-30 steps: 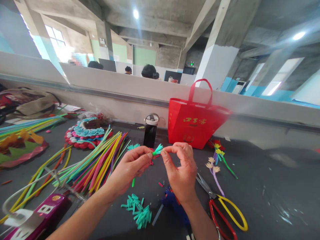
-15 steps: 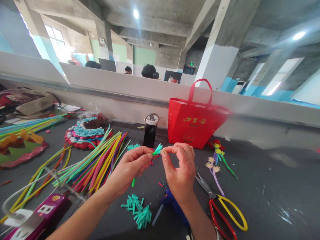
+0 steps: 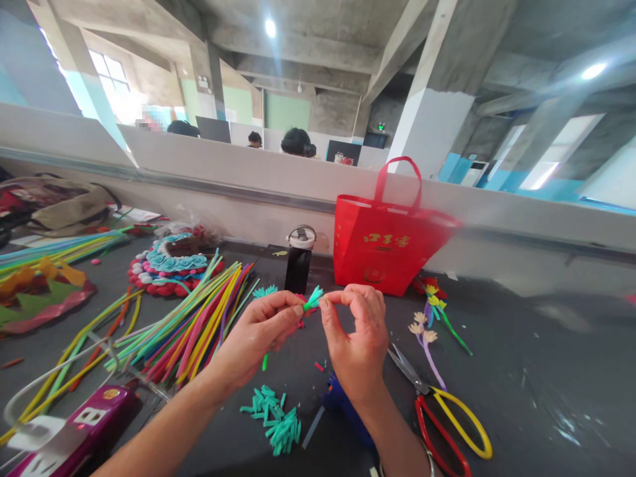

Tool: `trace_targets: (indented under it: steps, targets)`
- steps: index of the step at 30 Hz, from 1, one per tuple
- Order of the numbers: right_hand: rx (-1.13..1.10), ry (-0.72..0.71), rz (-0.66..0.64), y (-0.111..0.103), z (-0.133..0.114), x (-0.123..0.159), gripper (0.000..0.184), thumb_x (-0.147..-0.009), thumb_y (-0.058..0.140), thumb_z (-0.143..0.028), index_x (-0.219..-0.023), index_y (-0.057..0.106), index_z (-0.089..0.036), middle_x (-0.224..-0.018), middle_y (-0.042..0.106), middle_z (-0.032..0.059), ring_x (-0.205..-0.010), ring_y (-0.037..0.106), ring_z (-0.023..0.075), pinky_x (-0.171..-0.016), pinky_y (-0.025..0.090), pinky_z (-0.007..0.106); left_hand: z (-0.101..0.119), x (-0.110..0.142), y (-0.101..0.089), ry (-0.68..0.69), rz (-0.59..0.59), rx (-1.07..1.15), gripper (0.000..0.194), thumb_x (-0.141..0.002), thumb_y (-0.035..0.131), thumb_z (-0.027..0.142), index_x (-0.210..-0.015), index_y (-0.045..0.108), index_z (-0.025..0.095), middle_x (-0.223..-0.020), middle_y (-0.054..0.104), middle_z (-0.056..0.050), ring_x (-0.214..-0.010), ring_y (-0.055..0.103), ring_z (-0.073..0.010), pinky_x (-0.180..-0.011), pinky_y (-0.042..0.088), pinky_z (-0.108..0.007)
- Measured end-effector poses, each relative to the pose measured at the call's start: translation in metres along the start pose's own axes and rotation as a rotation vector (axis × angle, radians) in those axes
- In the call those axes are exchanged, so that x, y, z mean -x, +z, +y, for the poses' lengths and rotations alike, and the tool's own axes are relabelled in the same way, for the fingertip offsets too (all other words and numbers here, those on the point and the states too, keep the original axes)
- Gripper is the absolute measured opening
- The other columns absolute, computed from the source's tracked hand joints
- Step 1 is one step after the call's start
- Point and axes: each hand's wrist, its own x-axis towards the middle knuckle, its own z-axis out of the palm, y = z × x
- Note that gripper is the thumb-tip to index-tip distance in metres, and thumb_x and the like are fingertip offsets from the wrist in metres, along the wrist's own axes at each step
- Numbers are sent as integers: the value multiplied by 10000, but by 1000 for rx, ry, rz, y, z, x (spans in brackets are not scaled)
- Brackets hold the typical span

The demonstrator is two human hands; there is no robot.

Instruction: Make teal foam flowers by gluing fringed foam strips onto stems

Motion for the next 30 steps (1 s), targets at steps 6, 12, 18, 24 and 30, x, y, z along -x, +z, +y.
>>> trace_targets:
  steps: [6,12,18,24,30]
  targets:
    - [0,-18,7,1,0,-1,84,-921,643,-269,-863,603,-223,-864,606,14,-865,588,194,-820,464,362,0,0,0,11,-10,-3,229,-856,642,386,-858,640,158,-561,366,79,-486,253,-67,-437,177,-218]
    - [-12,-6,1,1,0,0,73,-917,648,-258,-871,612,-215,-876,610,19,-880,589,195,-832,462,359,2,1,0,13,2,-10,239,-849,647,392,-849,635,153,-566,377,75,-487,261,-65,-435,172,-218]
    - [-23,10,6,0,-1,2,75,-912,662,-265,-867,635,-211,-888,610,20,-895,593,192,-830,463,347,3,2,2,3,3,26,208,-855,633,361,-828,617,156,-552,356,80,-485,253,-63,-429,177,-201]
    - [-115,42,-1,-4,-2,0,99,-938,621,-254,-1002,679,-206,-976,614,48,-948,590,198,-848,470,360,4,1,2,-29,0,86,220,-860,632,372,-813,583,163,-522,337,94,-458,216,-53,-415,142,-195]
    - [-97,24,18,-9,-2,-3,97,-921,647,-258,-985,700,-208,-959,599,43,-922,591,194,-836,470,359,2,-1,0,-87,-52,164,229,-869,627,386,-813,567,172,-536,353,91,-446,194,-45,-412,112,-192]
